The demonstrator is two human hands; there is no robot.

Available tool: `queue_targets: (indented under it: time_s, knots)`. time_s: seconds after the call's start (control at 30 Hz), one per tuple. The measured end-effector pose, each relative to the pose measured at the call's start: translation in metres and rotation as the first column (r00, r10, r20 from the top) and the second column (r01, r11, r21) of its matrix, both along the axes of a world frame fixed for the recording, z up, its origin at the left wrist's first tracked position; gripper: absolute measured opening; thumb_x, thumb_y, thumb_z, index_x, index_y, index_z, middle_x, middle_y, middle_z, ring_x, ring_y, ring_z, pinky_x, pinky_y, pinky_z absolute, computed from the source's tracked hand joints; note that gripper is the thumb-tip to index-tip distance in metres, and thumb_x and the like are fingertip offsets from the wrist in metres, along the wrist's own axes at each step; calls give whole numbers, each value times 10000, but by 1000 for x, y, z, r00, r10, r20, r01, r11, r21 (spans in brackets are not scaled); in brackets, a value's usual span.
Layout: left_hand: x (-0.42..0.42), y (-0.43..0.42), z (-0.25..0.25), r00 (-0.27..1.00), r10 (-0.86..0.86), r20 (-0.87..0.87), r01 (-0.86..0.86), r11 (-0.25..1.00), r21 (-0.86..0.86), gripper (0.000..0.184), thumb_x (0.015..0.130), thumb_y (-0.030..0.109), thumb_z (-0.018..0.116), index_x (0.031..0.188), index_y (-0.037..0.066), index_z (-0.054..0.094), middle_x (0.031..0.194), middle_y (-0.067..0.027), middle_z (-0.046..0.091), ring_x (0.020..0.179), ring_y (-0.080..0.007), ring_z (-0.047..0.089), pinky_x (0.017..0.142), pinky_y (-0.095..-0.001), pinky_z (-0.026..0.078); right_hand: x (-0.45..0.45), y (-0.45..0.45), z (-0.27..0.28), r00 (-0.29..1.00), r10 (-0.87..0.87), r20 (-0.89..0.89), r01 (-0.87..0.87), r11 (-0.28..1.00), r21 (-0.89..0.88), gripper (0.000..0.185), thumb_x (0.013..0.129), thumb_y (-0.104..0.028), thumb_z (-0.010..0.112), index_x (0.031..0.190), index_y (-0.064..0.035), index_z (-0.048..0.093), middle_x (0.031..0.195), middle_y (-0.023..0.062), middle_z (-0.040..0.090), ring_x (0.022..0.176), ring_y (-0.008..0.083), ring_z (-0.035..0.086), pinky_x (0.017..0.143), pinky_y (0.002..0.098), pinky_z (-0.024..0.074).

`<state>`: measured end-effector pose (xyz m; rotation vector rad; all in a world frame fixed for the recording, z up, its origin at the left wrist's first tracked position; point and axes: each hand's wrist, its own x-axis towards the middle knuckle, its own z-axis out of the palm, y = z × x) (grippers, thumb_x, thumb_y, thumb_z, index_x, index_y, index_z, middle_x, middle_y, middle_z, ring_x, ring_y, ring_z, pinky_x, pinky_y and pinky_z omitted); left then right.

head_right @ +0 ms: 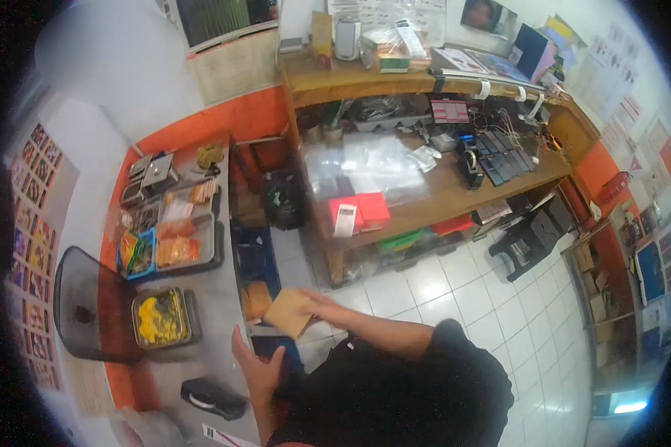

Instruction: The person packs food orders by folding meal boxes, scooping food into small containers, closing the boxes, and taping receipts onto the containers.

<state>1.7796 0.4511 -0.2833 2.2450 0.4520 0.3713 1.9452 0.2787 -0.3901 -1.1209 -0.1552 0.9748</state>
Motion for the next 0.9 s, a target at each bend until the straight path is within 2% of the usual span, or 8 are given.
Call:
queue_targets:
  time_s: [0.13, 0.23, 0.47, 0.57, 0.63, 0.7, 0.73, 0.9]
  knots:
    - [49, -12, -18, 998, 29, 54, -27, 999, -32, 899, 721, 173, 781, 1445, -13, 281, 1431, -250, 365, 1329, -403, 344, 1123, -458, 257, 118, -87, -23, 712, -337, 616, 561, 800, -211, 610, 867, -312, 628, 1380, -48, 431, 1330, 93, 467, 1220, 209, 459, 1037, 361, 377]
    - [62, -27, -39, 999, 18, -37, -20, 998, -60, 785, 764, 145, 733, 1422, -16, 336, 1396, -232, 430, 1303, -385, 398, 1108, -443, 284, 182, -151, -31, 605, -701, 378, 766, 641, -39, 459, 875, -329, 609, 1266, -108, 515, 1150, 34, 572, 1087, 169, 526, 855, 351, 462]
    - [71, -31, -53, 980, -74, -184, 69, 997, -31, 651, 816, 156, 691, 1375, -20, 408, 1336, -232, 490, 1233, -391, 465, 1051, -436, 355, 237, -163, 13, 620, -750, 228, 769, 640, 14, 532, 858, -339, 645, 1307, -92, 500, 1236, 88, 542, 1146, 238, 530, 934, 404, 437]
    - [61, -21, -49, 976, 18, -218, -18, 1000, 0, 652, 816, 120, 693, 1385, -8, 403, 1336, -216, 496, 1237, -378, 475, 1057, -426, 358, 250, -161, -20, 627, -598, 499, 768, 585, -262, 511, 860, -364, 659, 1239, -32, 575, 1193, 101, 570, 1122, 217, 535, 926, 358, 430]
    - [49, -13, -53, 971, 115, -208, -130, 990, -60, 638, 809, 120, 692, 1368, -23, 420, 1321, -227, 512, 1222, -384, 482, 1045, -438, 365, 259, -172, -41, 517, -137, 845, 845, 237, -479, 466, 888, -378, 639, 1162, -2, 633, 1142, 113, 599, 1085, 184, 532, 915, 339, 424]
    - [26, -2, -66, 964, 196, -179, -212, 975, -73, 633, 811, 120, 691, 1367, -22, 423, 1307, -227, 523, 1211, -381, 491, 1038, -434, 373, 263, -178, -54, 575, -511, 639, 800, 514, -310, 452, 920, -374, 608, 1182, -7, 633, 1161, 124, 614, 1093, 176, 529, 927, 339, 419]
    - [12, 3, -74, 957, 251, -143, -266, 960, -92, 628, 813, 120, 690, 1366, -20, 427, 1293, -227, 533, 1201, -377, 501, 1030, -431, 381, 267, -190, -66, 590, -404, 699, 794, 446, -413, 463, 929, -380, 593, 1200, -6, 623, 1194, 133, 603, 1106, 190, 535, 922, 331, 430]
    - [-57, 21, -53, 783, 618, -62, -609, 784, 124, 505, 815, 176, 704, 1264, 13, 541, 1031, -174, 639, 958, -331, 604, 871, -417, 468, 311, -268, -141, 327, 733, 596, 889, -26, -457, 362, 956, -341, 521, 1048, -21, 664, 1020, 137, 653, 838, 249, 611, 712, 393, 520]
